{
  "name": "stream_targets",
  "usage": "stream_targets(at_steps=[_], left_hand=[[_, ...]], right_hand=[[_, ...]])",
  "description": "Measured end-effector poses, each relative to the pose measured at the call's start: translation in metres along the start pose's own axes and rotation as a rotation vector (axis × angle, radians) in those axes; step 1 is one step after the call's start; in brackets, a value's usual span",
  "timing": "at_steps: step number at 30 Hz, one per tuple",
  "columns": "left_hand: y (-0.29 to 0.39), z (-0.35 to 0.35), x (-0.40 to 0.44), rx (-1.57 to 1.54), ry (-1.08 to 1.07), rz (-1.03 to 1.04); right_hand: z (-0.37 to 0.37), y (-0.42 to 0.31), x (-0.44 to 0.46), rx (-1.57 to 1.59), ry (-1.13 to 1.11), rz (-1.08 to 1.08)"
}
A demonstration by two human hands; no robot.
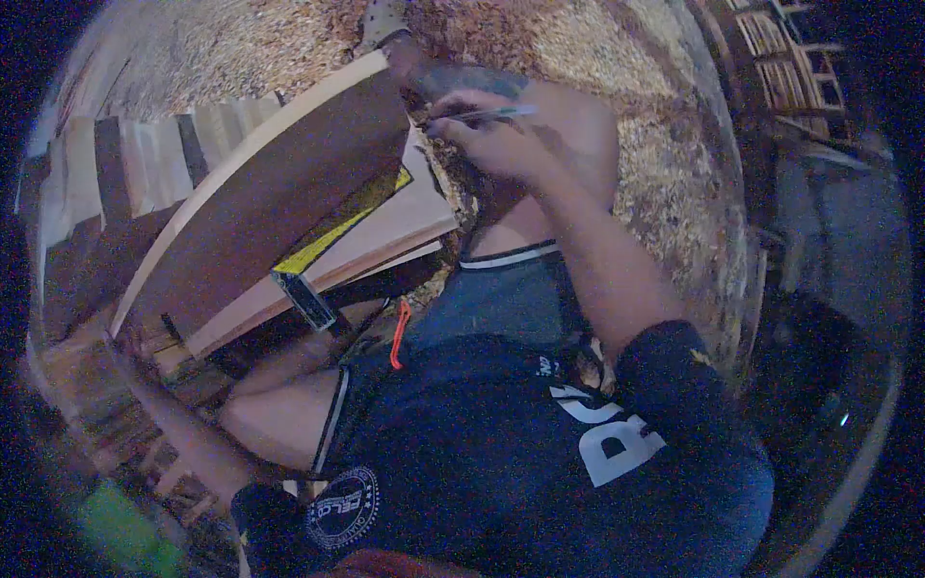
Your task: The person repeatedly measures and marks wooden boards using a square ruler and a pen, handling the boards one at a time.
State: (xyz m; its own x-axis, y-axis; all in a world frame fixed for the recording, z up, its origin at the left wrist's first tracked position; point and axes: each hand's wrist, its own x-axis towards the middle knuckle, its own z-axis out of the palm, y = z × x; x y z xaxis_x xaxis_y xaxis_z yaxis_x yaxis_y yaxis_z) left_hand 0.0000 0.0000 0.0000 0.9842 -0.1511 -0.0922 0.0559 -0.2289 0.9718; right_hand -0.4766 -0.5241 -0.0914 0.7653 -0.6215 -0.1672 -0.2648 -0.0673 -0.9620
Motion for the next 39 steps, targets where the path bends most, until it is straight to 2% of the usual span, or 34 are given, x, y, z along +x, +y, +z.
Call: stream_targets(at_steps=[2,3,7,10,13,15,19,24,31,34,39], left_hand=[[0.004,-0.002,0.001,0.008,0.042,-0.059],[-0.005,-0.018,0.011,0.014,0.069,-0.089],[0.002,-0.009,0.007,0.028,0.087,-0.139],[-0.010,-0.018,0.009,0.075,0.056,-0.046],[-0.013,-0.029,0.018,0.032,0.019,-0.052],[0.001,0.003,-0.004,0.054,0.088,-0.013],[0.000,0.002,0.002,-0.004,0.160,-0.069],[0.011,0.017,-0.015,-0.017,0.113,-0.027],[0.009,0.011,-0.009,0.000,0.081,-0.045],[0.011,0.017,-0.012,0.011,0.165,-0.054],[0.005,0.004,-0.003,0.064,0.111,-0.072]], right_hand=[[0.005,-0.010,0.005,-0.070,-0.057,-0.102],[0.008,-0.030,0.001,-0.025,-0.092,0.043],[0.014,-0.007,0.007,0.011,-0.111,-0.093],[0.019,-0.001,0.010,-0.019,-0.084,-0.150],[0.023,0.003,0.014,-0.096,-0.036,-0.227],[0.025,0.008,0.016,-0.123,-0.013,-0.237],[0.022,-0.002,0.015,-0.151,-0.048,-0.170],[0.023,-0.004,0.015,-0.184,-0.054,-0.133],[0.024,0.003,0.017,-0.220,-0.024,-0.189],[0.025,0.000,0.017,-0.217,-0.020,-0.196],[0.028,0.009,0.020,-0.198,-0.015,-0.188]])
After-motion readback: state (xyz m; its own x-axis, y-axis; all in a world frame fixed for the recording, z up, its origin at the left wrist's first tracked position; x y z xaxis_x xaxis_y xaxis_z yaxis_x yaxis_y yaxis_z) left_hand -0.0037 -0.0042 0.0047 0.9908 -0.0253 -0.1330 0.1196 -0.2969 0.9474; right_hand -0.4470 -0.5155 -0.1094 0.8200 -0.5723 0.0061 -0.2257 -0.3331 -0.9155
